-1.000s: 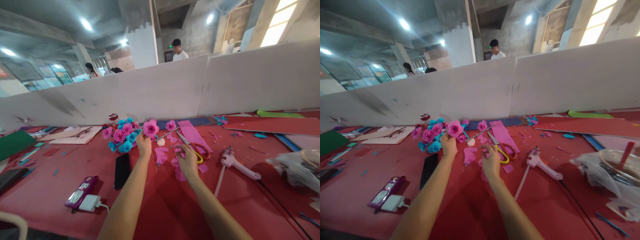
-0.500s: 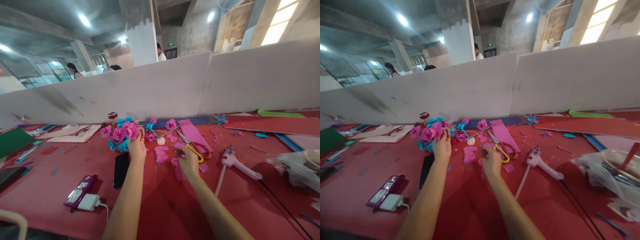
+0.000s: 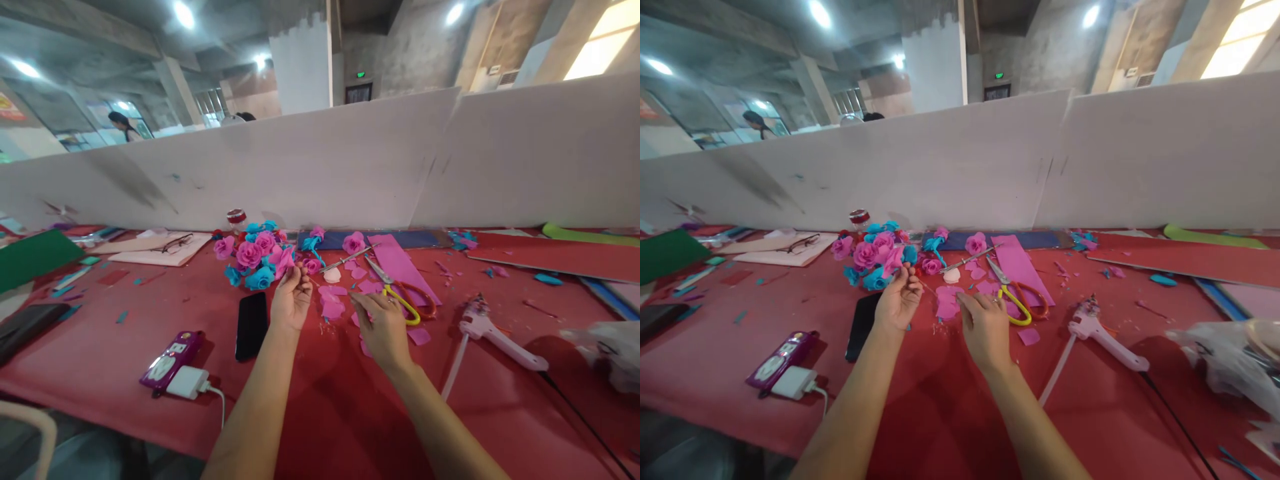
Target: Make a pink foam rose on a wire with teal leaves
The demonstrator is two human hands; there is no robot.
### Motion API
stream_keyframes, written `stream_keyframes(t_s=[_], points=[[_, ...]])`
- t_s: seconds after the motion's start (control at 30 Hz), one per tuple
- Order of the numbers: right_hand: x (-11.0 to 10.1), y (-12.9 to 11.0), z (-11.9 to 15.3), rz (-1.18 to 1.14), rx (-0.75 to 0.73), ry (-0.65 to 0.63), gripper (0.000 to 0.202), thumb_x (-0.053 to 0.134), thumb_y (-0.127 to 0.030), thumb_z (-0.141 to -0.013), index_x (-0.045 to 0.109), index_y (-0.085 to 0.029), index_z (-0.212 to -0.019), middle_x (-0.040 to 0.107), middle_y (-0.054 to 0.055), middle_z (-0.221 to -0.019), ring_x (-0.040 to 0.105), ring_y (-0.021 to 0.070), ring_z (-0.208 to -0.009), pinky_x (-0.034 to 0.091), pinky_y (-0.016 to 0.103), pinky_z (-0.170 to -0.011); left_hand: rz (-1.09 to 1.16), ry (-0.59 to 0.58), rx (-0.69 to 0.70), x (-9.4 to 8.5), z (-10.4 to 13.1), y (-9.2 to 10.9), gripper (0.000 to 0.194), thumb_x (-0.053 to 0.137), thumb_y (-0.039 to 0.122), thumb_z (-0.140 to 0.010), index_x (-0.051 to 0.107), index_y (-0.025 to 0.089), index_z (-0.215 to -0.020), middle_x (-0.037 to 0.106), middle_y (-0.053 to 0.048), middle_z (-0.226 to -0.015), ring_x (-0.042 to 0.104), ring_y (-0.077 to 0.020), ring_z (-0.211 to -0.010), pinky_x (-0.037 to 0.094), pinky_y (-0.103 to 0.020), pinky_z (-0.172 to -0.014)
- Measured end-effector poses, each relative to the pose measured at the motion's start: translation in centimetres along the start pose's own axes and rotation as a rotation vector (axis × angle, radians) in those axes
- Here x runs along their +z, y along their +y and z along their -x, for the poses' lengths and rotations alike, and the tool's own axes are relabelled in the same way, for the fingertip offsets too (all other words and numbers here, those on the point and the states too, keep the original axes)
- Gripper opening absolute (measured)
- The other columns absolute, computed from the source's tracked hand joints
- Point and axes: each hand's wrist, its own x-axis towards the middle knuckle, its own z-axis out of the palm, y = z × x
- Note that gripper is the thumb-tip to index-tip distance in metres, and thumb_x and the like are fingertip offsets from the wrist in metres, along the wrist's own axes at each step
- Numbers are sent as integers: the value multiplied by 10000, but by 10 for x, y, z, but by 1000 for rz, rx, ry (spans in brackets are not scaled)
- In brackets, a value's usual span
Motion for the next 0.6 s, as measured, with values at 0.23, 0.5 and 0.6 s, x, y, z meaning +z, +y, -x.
stream_keyframes(t_s=[0.23,0.5,0.6], points=[[6,-19,6,-340,199,-241,302,521,-400,-890,737,-202,-967,754,65,-841,668,209,-708,457,283,-600,-108,32,-33,-8,-6,1,44,684,100,-764,682,134,-736,614,12,-617,548,-46,-527,396,-167,-496],[10,-28,9,-497,245,-343,310,529,-346,-884,689,-178,-679,657,5,-607,553,120,-538,379,218,-514,-441,-224,384,10,36,-4,108,809,192,-589,703,181,-610,653,-6,-592,592,-117,-586,481,-259,-633],[14,-28,11,-492,234,-323,315,497,-377,-907,713,-179,-790,680,19,-667,563,120,-548,397,216,-518,-531,-240,571,12,46,-6,94,800,211,-591,708,211,-615,662,-13,-616,642,-196,-707,506,-311,-683]])
